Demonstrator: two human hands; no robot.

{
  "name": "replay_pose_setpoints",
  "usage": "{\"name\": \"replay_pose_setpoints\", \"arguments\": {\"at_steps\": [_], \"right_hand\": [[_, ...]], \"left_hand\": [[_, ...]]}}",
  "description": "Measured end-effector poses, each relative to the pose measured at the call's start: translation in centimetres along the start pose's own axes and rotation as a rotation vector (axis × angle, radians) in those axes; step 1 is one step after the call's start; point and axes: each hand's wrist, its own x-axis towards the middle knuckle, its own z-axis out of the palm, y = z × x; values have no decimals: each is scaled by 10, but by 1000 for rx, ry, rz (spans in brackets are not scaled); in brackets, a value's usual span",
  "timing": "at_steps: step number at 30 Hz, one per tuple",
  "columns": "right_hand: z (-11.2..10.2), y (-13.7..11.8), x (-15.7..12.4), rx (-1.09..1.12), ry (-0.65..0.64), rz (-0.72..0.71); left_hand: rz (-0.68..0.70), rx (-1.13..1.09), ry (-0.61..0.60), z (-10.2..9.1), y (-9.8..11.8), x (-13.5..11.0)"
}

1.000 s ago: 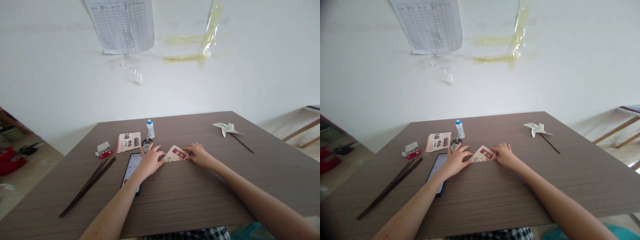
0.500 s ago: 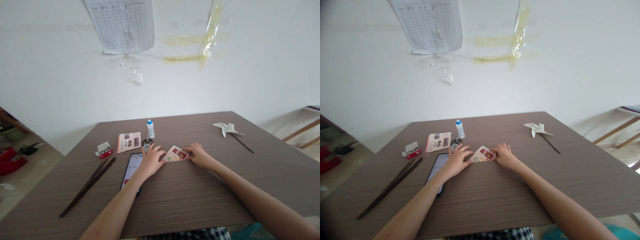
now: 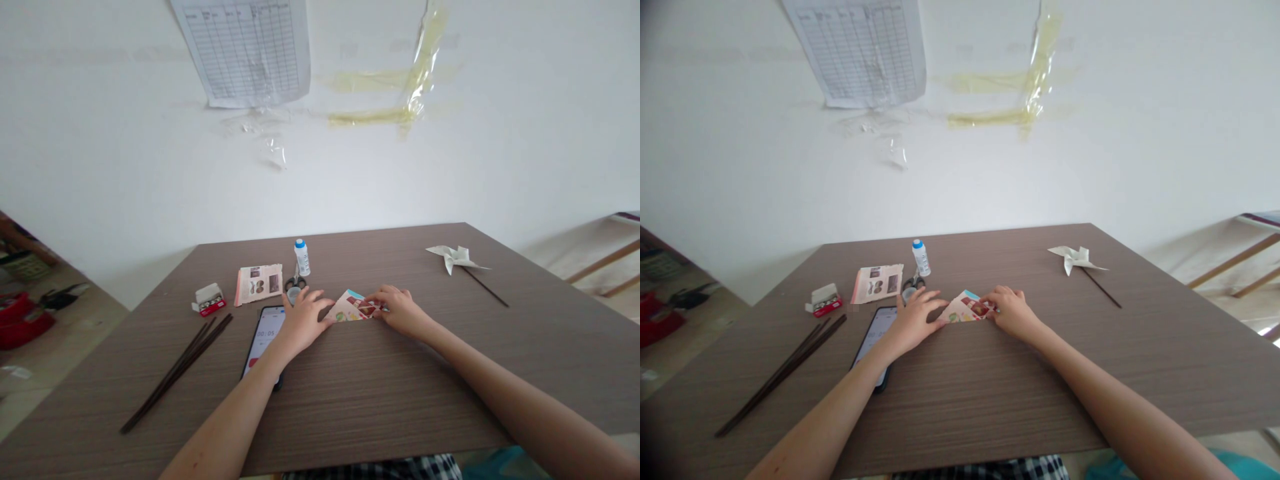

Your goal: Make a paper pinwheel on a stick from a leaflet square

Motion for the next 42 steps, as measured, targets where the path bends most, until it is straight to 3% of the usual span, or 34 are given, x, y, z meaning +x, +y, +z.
{"name": "replay_pose_setpoints", "arguments": {"at_steps": [18,27,42], "right_hand": [[-2,10,3,41,27,-35],[-6,7,2,-18,22,-60],[-10,7,-1,9,11,-64]], "left_hand": [[-20,13,-50,-7,6,-3],[43,-24,-14,0,-4,-1],[8,-40,-50,-2,-7,3]]}}
